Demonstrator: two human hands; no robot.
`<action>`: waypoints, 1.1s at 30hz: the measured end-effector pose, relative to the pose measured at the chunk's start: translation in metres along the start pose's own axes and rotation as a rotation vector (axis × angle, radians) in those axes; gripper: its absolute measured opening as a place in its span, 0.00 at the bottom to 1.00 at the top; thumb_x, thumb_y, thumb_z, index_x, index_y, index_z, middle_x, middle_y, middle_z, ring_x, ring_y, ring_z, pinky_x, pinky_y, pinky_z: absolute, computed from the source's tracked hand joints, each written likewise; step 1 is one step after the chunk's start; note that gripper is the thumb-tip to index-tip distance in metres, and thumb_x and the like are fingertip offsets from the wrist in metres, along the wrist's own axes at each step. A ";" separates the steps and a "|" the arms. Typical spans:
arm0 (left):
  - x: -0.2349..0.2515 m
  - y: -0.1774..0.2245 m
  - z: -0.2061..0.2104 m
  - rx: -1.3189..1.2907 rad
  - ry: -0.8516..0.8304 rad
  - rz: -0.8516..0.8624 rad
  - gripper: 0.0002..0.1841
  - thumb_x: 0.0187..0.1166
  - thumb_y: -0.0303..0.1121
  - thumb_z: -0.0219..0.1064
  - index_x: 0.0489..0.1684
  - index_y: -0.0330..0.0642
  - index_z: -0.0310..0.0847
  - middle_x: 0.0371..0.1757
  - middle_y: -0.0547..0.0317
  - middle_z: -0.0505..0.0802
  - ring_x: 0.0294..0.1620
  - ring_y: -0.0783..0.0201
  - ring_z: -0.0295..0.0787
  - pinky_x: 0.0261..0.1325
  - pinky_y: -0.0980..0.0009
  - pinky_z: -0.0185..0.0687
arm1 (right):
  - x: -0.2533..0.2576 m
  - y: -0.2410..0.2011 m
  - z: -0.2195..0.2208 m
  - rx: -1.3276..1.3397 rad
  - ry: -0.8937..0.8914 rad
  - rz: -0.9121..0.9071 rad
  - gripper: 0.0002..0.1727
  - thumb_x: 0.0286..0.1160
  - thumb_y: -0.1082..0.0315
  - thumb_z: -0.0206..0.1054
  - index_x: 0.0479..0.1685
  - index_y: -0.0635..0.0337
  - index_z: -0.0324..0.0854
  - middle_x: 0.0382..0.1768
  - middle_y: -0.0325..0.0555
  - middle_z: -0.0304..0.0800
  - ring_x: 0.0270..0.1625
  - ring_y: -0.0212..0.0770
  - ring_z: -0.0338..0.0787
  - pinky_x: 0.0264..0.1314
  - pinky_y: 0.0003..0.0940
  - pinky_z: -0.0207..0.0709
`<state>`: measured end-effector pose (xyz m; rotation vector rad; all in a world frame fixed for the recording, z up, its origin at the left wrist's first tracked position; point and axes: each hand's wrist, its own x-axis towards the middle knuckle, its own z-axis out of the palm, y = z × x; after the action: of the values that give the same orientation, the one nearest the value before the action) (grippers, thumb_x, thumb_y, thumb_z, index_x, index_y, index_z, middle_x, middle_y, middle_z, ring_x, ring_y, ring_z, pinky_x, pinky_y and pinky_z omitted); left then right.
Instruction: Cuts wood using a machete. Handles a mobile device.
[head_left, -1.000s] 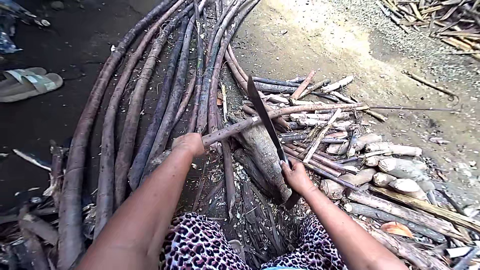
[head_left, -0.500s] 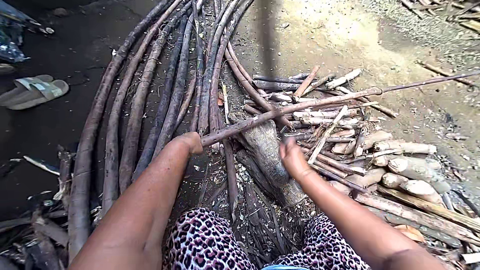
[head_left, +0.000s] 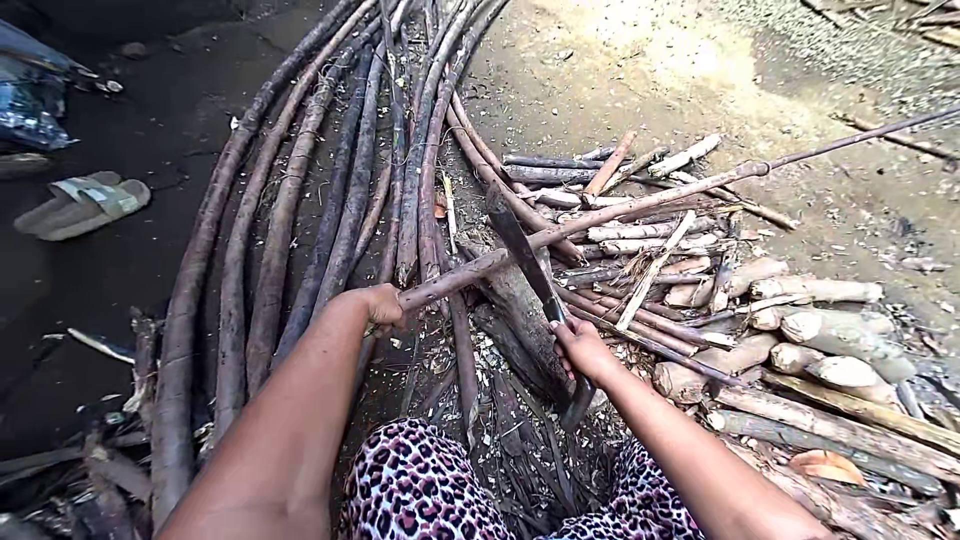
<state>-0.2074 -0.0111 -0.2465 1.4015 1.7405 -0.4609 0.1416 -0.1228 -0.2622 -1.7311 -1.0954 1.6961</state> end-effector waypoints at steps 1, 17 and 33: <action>0.003 0.000 -0.002 0.003 -0.005 -0.014 0.12 0.71 0.18 0.74 0.48 0.32 0.78 0.19 0.55 0.80 0.15 0.66 0.76 0.21 0.73 0.74 | -0.009 -0.002 -0.005 0.039 0.015 -0.045 0.19 0.97 0.59 0.48 0.62 0.66 0.75 0.20 0.38 0.75 0.12 0.31 0.74 0.16 0.26 0.76; 0.016 -0.012 -0.001 -0.028 -0.013 0.005 0.13 0.69 0.16 0.74 0.47 0.30 0.78 0.20 0.52 0.80 0.15 0.64 0.76 0.21 0.72 0.74 | 0.025 0.014 -0.009 -0.186 0.204 -0.143 0.25 0.97 0.52 0.41 0.62 0.66 0.72 0.26 0.44 0.74 0.20 0.39 0.77 0.28 0.40 0.78; 0.013 0.005 0.000 0.048 0.013 -0.047 0.19 0.64 0.17 0.78 0.52 0.33 0.79 0.22 0.54 0.81 0.17 0.65 0.75 0.23 0.72 0.73 | -0.077 -0.074 -0.045 0.225 -0.053 -0.350 0.20 0.97 0.58 0.43 0.50 0.61 0.78 0.15 0.33 0.74 0.10 0.24 0.71 0.11 0.19 0.72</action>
<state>-0.2031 -0.0011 -0.2557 1.4028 1.7865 -0.5228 0.1762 -0.1337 -0.1527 -1.2795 -1.1074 1.5816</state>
